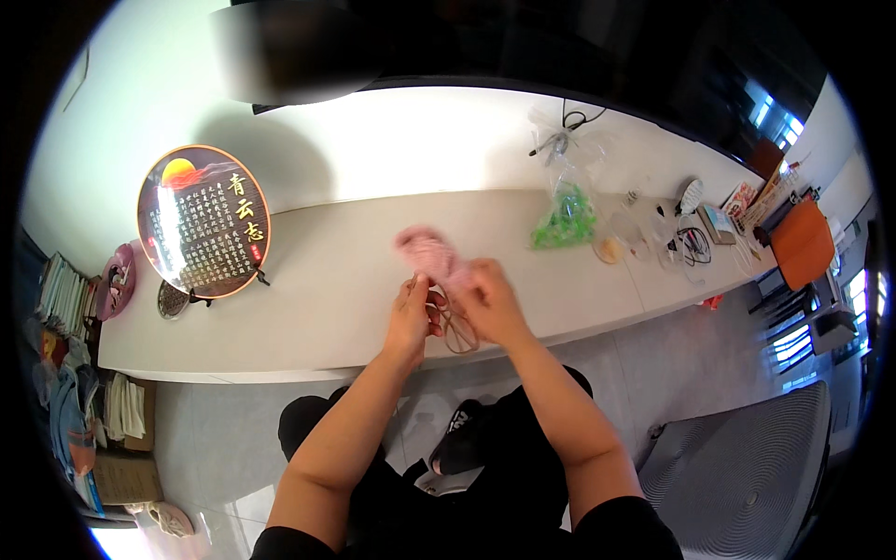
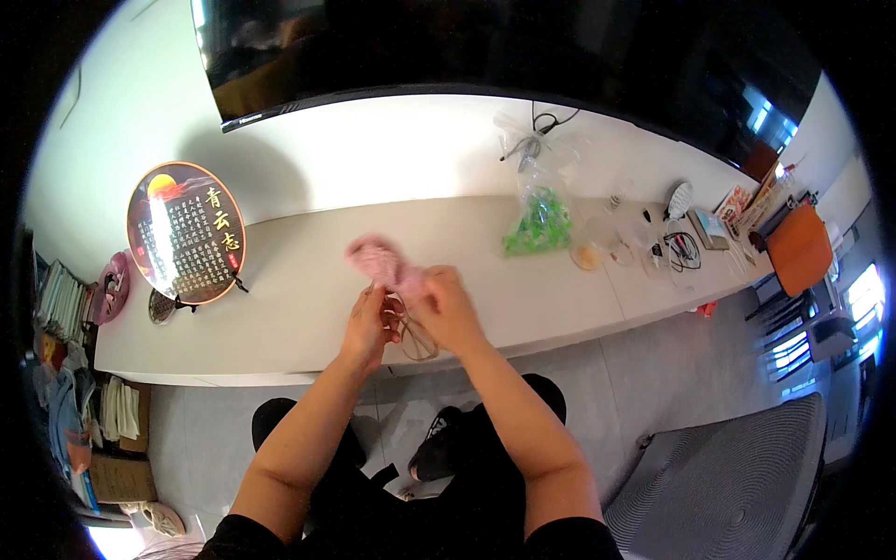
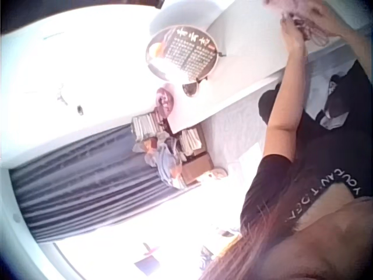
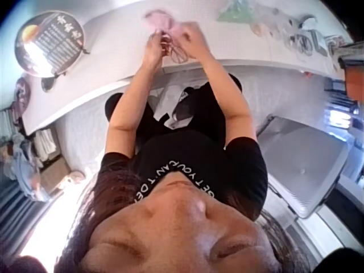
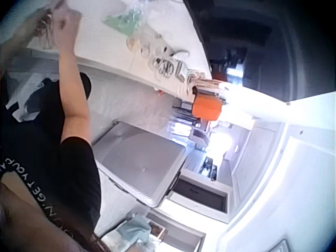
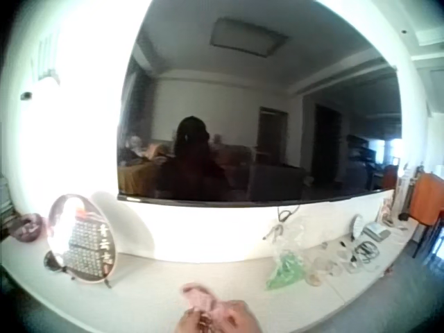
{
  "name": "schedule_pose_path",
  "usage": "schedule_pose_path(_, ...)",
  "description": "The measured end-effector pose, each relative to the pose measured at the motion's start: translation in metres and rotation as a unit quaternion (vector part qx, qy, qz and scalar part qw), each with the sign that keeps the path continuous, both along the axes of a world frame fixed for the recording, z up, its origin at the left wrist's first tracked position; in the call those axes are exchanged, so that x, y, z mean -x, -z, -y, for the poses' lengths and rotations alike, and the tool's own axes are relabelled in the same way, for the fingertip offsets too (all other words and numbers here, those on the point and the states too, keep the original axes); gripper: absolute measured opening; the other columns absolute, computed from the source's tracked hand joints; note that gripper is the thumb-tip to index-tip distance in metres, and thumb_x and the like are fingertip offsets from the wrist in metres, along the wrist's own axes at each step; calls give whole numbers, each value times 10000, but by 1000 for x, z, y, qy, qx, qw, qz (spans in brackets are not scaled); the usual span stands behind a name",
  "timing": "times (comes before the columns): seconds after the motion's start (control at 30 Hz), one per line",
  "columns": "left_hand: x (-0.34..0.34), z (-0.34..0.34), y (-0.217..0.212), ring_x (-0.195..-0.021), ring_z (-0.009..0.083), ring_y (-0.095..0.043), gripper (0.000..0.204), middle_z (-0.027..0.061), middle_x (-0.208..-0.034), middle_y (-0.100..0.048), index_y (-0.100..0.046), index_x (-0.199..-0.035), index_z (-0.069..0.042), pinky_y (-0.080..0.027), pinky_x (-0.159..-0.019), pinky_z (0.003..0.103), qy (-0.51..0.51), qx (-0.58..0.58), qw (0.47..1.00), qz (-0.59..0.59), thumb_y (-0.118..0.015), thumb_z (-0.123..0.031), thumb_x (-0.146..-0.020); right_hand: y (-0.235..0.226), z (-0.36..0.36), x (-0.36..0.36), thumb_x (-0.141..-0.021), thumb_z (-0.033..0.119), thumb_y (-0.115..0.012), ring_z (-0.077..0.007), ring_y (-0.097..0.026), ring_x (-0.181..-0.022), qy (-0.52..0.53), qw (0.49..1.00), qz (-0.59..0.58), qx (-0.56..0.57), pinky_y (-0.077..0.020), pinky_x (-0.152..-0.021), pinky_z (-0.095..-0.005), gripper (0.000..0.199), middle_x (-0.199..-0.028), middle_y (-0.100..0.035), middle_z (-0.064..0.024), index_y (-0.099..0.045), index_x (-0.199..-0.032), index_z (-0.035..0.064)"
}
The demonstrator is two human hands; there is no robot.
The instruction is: The person wipes a decorative plaque, a small metal tray, and a pair of glasses with a cloth. They then open a drawer to retrieve a plastic container and several cables, wiping the container and the desk surface.
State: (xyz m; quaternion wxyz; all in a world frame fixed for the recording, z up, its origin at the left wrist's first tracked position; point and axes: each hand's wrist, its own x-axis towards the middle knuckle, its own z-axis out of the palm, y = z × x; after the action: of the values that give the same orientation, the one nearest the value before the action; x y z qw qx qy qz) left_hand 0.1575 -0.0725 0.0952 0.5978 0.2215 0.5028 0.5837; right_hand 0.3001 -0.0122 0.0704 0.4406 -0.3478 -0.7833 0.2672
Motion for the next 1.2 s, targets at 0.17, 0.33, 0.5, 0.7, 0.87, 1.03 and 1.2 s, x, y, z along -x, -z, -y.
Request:
schedule_pose_path(0.17,20,-8,12,-572,105,-453,369,24,-740,-515,-507,-989,-92,-375,-450,247,-81,-32,996,10,-394,-443,-969,-6,9,-7,-852,146,-609,-215,-565,-863,-82,980,32,176,-460,-742,-322,227,-888,-567,-94,-612,-1057,48)
schedule_pose_path(0.33,51,-7,2,-546,114,-446,473,57,-768,-507,-466,-979,-68,-447,-502,280,-169,-75,979,87,-364,-530,-962,-41,-1,-32,-827,170,-617,-267,-562,-958,41,968,190,159,-470,-799,-361,235,-970,-578,-113,-655,-1055,125)
schedule_pose_path(0.5,40,-11,6,-649,158,-478,457,90,-890,-481,-419,-987,-47,-534,-671,359,-234,-47,961,139,-410,-502,-954,-18,21,-13,-798,135,-612,-276,-555,-982,-42,979,197,27,-485,-800,-383,251,-1031,-560,-83,-656,-1044,155)
schedule_pose_path(0.7,44,-14,19,-829,227,-517,404,117,-965,-464,-405,-988,-39,-522,-811,391,-258,-64,933,243,-507,-427,-938,-13,11,-20,-770,96,-632,-303,-565,-929,64,952,291,-65,-481,-783,-376,277,-1071,-550,-95,-639,-1046,122)
schedule_pose_path(0.87,32,-16,35,-880,239,-536,357,120,-997,-478,-432,-1039,-29,-522,-805,375,-192,-26,947,255,-557,-345,-931,-7,14,-6,-749,100,-644,-306,-554,-958,71,973,203,-79,-483,-782,-392,273,-1054,-553,-95,-637,-1022,119)
schedule_pose_path(1.03,13,-11,28,-828,220,-567,283,106,-977,-508,-450,-1052,-18,-537,-773,373,-175,-55,960,212,-530,-266,-944,3,19,10,-751,87,-633,-305,-542,-978,147,982,109,-46,-479,-786,-397,267,-1062,-545,-102,-623,-1016,112)
schedule_pose_path(1.2,47,-14,13,-793,227,-586,228,98,-854,-565,-479,-987,-17,-540,-775,368,-228,-77,939,247,-529,-234,-941,5,-18,-28,-744,90,-649,-335,-526,-985,297,928,176,-144,-465,-803,-420,258,-1054,-535,-111,-605,-997,118)
